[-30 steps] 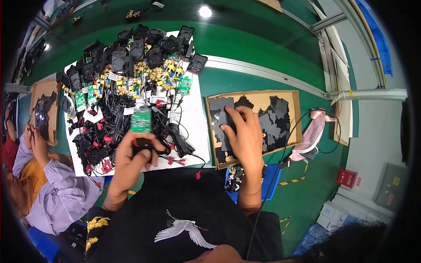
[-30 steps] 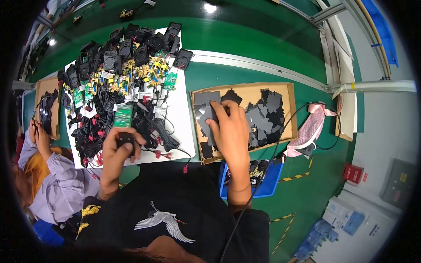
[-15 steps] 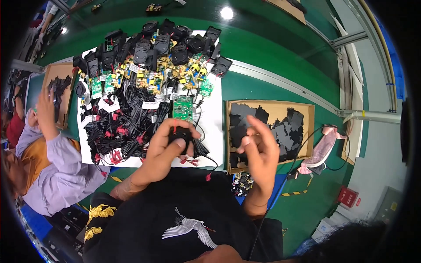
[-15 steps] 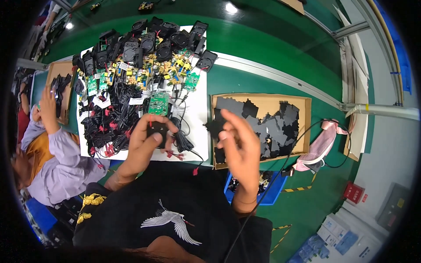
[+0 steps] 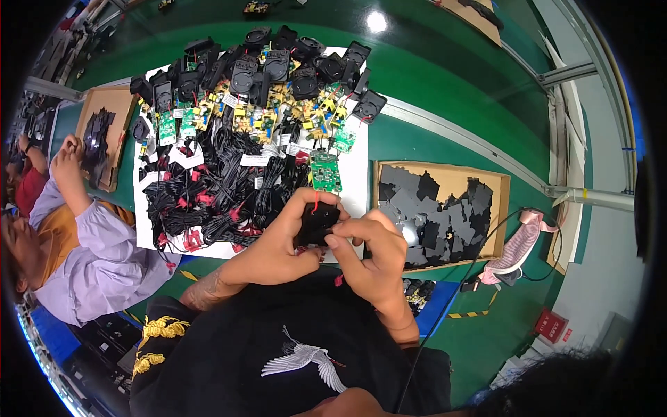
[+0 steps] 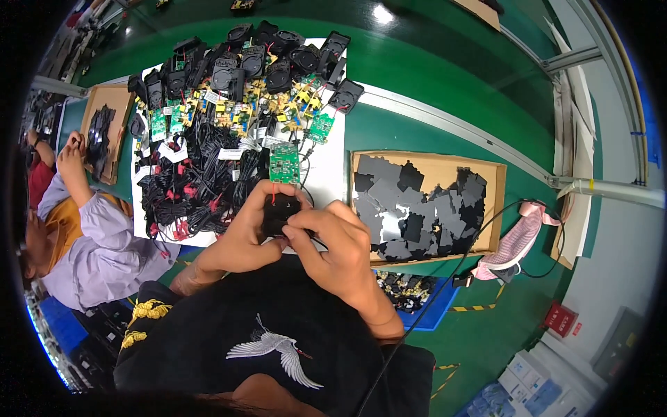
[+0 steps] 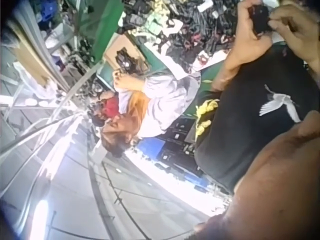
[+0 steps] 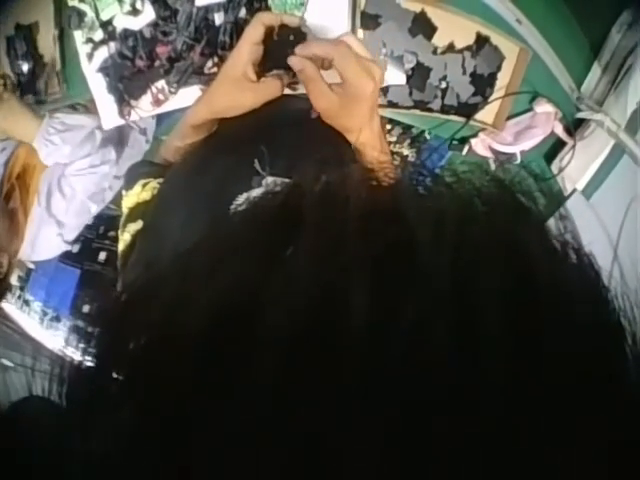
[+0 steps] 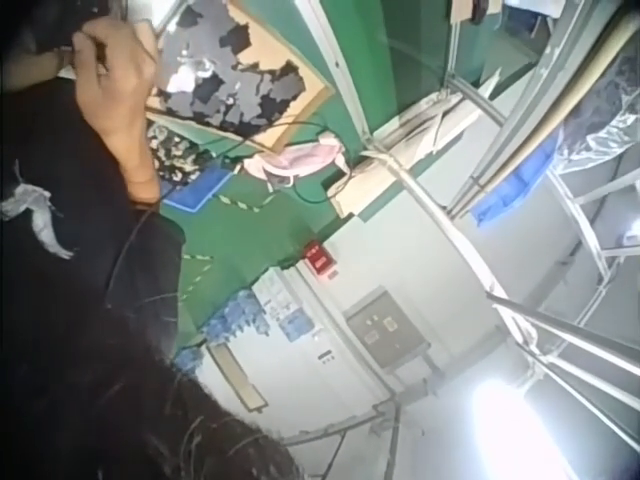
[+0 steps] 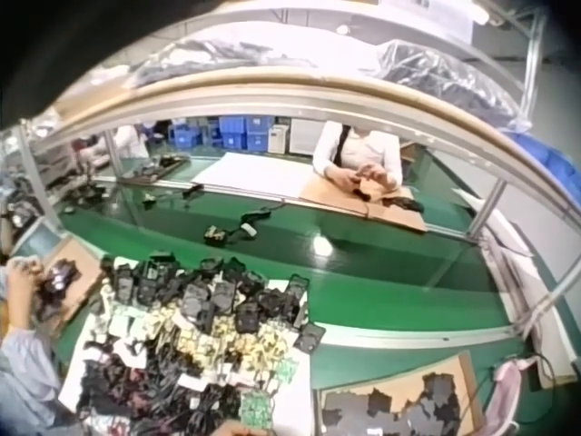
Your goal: The person is assembling electronic circuit boards with plastic components at a factory workstation.
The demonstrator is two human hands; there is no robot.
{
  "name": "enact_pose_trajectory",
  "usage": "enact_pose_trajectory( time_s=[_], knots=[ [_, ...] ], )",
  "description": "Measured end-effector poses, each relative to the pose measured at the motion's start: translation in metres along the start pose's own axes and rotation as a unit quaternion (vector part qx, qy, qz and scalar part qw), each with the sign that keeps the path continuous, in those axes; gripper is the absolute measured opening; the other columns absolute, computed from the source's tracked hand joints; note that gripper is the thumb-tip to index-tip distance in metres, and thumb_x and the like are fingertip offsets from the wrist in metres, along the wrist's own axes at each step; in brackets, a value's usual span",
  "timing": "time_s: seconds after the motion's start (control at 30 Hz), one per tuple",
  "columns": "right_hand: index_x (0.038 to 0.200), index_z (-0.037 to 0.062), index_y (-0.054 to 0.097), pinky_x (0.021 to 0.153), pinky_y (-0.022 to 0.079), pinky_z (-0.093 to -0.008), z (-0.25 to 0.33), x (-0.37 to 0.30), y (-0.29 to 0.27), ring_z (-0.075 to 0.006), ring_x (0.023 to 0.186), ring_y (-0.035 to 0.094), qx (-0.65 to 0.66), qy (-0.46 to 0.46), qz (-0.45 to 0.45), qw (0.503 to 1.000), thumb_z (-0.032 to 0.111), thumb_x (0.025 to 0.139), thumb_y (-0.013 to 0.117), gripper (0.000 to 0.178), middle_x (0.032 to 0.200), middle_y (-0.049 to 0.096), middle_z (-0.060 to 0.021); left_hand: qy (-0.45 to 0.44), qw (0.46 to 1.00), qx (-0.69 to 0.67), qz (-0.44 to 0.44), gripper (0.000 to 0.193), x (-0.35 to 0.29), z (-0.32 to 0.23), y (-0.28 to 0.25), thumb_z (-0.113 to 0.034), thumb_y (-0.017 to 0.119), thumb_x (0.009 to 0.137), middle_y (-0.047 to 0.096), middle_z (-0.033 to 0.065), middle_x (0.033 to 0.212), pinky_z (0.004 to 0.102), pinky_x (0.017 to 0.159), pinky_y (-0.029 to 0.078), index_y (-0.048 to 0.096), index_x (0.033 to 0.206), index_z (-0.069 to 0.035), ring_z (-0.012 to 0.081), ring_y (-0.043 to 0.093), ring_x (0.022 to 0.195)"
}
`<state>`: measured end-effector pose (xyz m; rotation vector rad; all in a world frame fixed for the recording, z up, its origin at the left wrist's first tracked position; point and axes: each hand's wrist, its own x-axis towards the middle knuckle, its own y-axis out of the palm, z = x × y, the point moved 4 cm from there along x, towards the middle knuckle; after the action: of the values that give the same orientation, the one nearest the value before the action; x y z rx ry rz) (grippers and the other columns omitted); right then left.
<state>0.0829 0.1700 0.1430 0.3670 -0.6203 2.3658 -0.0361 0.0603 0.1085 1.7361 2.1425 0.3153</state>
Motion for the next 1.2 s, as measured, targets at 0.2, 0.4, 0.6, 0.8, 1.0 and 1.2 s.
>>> enact_pose_trajectory(
  time_s=[0.2, 0.4, 0.6, 0.8, 1.0, 1.2],
  knots=[
    [0.092, 0.0022, 0.072, 0.053, 0.044, -0.0275, 0.003, -0.001, 0.004, -0.0155, 0.058, 0.055, -0.044, -0.012, -0.020, 0.999, -0.003, 0.076, 0.084, 0.020, 0.079, 0.073, -0.0063, -0.003, 0.999, 0.040, 0.028, 0.075, 0.002, 0.006, -0.004, 0.022, 0.051, 0.079, 0.049, 0.0105, 0.136, 0.0286, 0.091, 0.052, 0.033, 0.144, -0.009, 0.0174, 0.055, 0.126],
    [0.092, 0.0016, 0.073, 0.053, 0.045, -0.0282, 0.000, -0.005, 0.003, -0.0167, 0.059, 0.057, -0.048, -0.046, -0.044, 0.997, -0.003, 0.077, 0.084, 0.020, 0.079, 0.074, -0.0068, 0.014, 0.999, 0.032, 0.033, 0.076, 0.005, -0.001, 0.002, 0.022, 0.049, 0.077, 0.048, 0.0108, 0.135, 0.0287, 0.092, 0.050, 0.033, 0.144, -0.009, 0.0162, 0.053, 0.124],
    [0.093, 0.0002, 0.073, 0.053, 0.045, -0.0283, 0.003, -0.007, 0.002, -0.0168, 0.059, 0.058, -0.055, -0.054, -0.041, 0.996, -0.005, 0.078, 0.083, 0.019, 0.077, 0.073, -0.0074, 0.018, 0.998, 0.030, 0.047, 0.077, 0.006, 0.004, 0.001, 0.021, 0.048, 0.075, 0.048, 0.0104, 0.133, 0.0296, 0.093, 0.049, 0.034, 0.145, -0.009, 0.0164, 0.051, 0.124],
    [0.093, 0.0007, 0.073, 0.054, 0.046, -0.0290, -0.005, -0.010, 0.004, -0.0179, 0.059, 0.058, -0.029, -0.009, -0.033, 0.999, -0.005, 0.077, 0.083, 0.020, 0.078, 0.073, -0.0074, -0.009, 0.999, 0.029, 0.043, 0.076, 0.006, 0.005, 0.000, 0.020, 0.048, 0.075, 0.048, 0.0097, 0.134, 0.0296, 0.092, 0.049, 0.035, 0.144, -0.009, 0.0159, 0.051, 0.124],
    [0.095, 0.0055, 0.076, 0.055, 0.045, -0.0291, 0.003, -0.013, 0.008, -0.0163, 0.068, 0.057, -0.184, -0.118, -0.050, 0.975, -0.001, 0.073, 0.087, 0.026, 0.090, 0.073, -0.0039, -0.026, 0.999, 0.020, 0.035, 0.075, 0.002, 0.001, 0.001, 0.016, 0.051, 0.079, 0.046, 0.0079, 0.136, 0.0300, 0.093, 0.049, 0.034, 0.147, -0.009, 0.0156, 0.051, 0.124],
    [0.104, 0.0101, 0.081, 0.054, 0.037, -0.0277, 0.001, -0.019, 0.007, -0.0146, 0.065, 0.045, -0.294, -0.149, -0.092, 0.940, 0.005, 0.069, 0.090, 0.036, 0.101, 0.064, 0.0009, -0.055, 0.998, 0.002, 0.024, 0.050, -0.002, 0.003, 0.002, -0.008, 0.054, 0.102, 0.046, 0.0070, 0.139, 0.0296, 0.091, 0.051, 0.033, 0.148, -0.007, 0.0137, 0.053, 0.117]
  ],
)
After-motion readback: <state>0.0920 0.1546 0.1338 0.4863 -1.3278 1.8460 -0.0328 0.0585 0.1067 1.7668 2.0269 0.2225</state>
